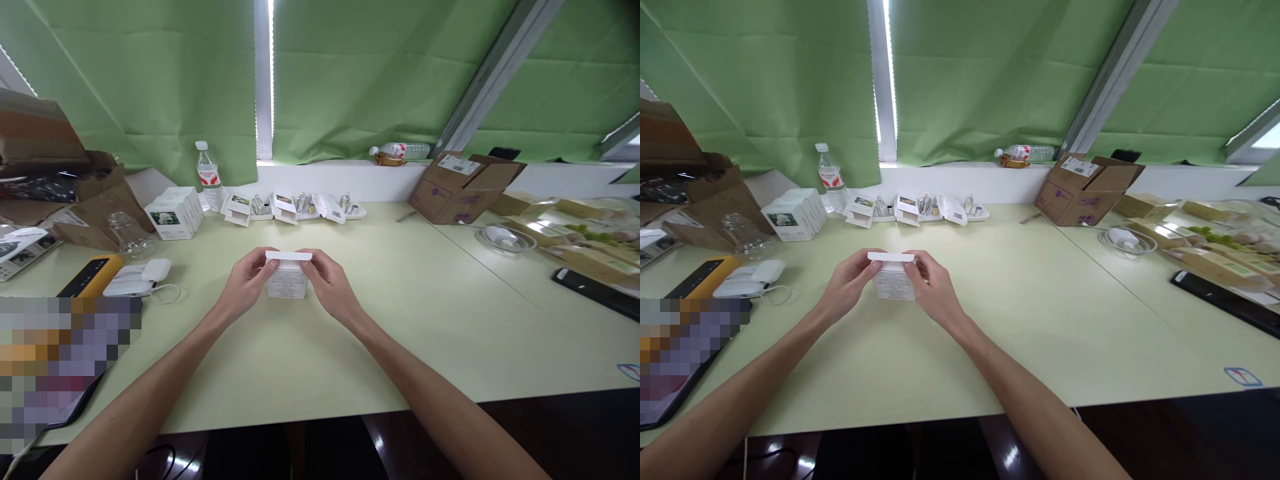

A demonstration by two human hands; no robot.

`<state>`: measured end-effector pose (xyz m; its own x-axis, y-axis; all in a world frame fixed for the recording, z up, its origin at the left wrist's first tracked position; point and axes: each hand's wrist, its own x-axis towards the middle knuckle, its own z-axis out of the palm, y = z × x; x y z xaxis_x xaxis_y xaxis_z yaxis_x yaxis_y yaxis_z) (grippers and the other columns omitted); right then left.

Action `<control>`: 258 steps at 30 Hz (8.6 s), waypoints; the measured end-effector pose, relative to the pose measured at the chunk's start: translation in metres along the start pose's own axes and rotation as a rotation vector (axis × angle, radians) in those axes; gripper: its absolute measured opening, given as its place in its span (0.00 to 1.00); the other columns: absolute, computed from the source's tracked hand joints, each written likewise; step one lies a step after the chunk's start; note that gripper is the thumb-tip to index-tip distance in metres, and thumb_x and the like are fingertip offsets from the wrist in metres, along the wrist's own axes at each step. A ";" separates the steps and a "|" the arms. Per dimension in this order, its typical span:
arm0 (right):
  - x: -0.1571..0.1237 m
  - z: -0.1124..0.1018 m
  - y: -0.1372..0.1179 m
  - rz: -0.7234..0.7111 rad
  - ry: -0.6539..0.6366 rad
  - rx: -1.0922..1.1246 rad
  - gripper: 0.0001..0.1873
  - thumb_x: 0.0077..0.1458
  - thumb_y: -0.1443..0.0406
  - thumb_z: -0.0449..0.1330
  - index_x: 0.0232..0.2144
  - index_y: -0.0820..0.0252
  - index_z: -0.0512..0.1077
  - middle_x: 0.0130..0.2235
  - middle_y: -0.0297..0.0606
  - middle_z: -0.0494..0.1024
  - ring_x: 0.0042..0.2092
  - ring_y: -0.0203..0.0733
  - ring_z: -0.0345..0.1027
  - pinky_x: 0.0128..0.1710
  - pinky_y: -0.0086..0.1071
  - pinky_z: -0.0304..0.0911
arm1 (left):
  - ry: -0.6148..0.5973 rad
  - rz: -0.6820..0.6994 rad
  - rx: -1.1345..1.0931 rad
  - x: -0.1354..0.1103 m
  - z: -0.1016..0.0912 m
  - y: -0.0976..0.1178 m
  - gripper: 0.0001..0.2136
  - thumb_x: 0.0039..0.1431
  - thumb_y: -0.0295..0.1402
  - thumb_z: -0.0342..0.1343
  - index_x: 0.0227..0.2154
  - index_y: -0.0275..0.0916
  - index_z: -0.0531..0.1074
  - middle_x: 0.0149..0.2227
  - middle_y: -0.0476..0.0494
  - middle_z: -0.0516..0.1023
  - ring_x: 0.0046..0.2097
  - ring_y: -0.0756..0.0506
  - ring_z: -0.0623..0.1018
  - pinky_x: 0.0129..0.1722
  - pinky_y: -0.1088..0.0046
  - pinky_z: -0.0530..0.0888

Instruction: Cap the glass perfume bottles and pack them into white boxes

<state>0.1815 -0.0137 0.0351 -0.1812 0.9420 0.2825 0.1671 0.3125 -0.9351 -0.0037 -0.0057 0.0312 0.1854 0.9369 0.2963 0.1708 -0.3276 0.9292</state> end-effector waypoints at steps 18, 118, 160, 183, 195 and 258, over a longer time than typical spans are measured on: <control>0.001 0.001 0.001 -0.027 -0.024 0.004 0.17 0.61 0.54 0.52 0.47 0.54 0.70 0.41 0.37 0.75 0.42 0.42 0.69 0.39 0.34 0.64 | -0.002 0.007 -0.025 0.000 0.000 0.001 0.13 0.62 0.42 0.51 0.43 0.39 0.70 0.43 0.44 0.75 0.41 0.47 0.74 0.38 0.75 0.70; -0.001 -0.001 0.001 -0.010 -0.040 -0.093 0.22 0.61 0.48 0.50 0.47 0.53 0.70 0.42 0.38 0.75 0.43 0.43 0.70 0.39 0.33 0.65 | 0.027 0.004 0.068 -0.001 -0.002 -0.002 0.14 0.63 0.41 0.48 0.46 0.42 0.71 0.42 0.45 0.75 0.41 0.46 0.73 0.39 0.73 0.69; 0.000 -0.001 0.005 -0.068 -0.064 -0.076 0.19 0.60 0.53 0.55 0.49 0.55 0.68 0.48 0.40 0.74 0.46 0.43 0.70 0.45 0.36 0.68 | -0.004 0.008 0.029 0.000 -0.002 -0.001 0.14 0.64 0.42 0.48 0.44 0.40 0.71 0.42 0.45 0.75 0.41 0.47 0.72 0.38 0.73 0.68; 0.000 -0.001 0.004 -0.066 -0.070 -0.077 0.18 0.60 0.54 0.55 0.49 0.55 0.68 0.49 0.39 0.74 0.46 0.43 0.71 0.44 0.36 0.68 | -0.015 -0.001 0.045 -0.001 0.000 0.001 0.15 0.62 0.44 0.50 0.44 0.41 0.70 0.44 0.45 0.75 0.41 0.47 0.73 0.37 0.73 0.70; -0.001 -0.001 0.004 -0.066 -0.068 -0.092 0.19 0.60 0.52 0.54 0.49 0.54 0.68 0.49 0.40 0.74 0.47 0.44 0.71 0.44 0.37 0.68 | -0.035 0.021 0.064 -0.001 0.000 0.001 0.16 0.61 0.45 0.51 0.44 0.40 0.69 0.46 0.42 0.74 0.43 0.45 0.75 0.39 0.71 0.73; 0.000 -0.001 0.003 -0.058 -0.067 -0.086 0.19 0.60 0.52 0.54 0.49 0.54 0.68 0.48 0.39 0.75 0.46 0.43 0.71 0.44 0.36 0.68 | -0.050 0.020 0.091 -0.003 0.001 0.005 0.16 0.60 0.46 0.52 0.44 0.41 0.68 0.45 0.43 0.74 0.43 0.45 0.75 0.39 0.71 0.73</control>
<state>0.1827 -0.0123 0.0320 -0.2565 0.9128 0.3177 0.2368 0.3780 -0.8950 -0.0027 -0.0101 0.0345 0.2376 0.9235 0.3011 0.2535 -0.3582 0.8986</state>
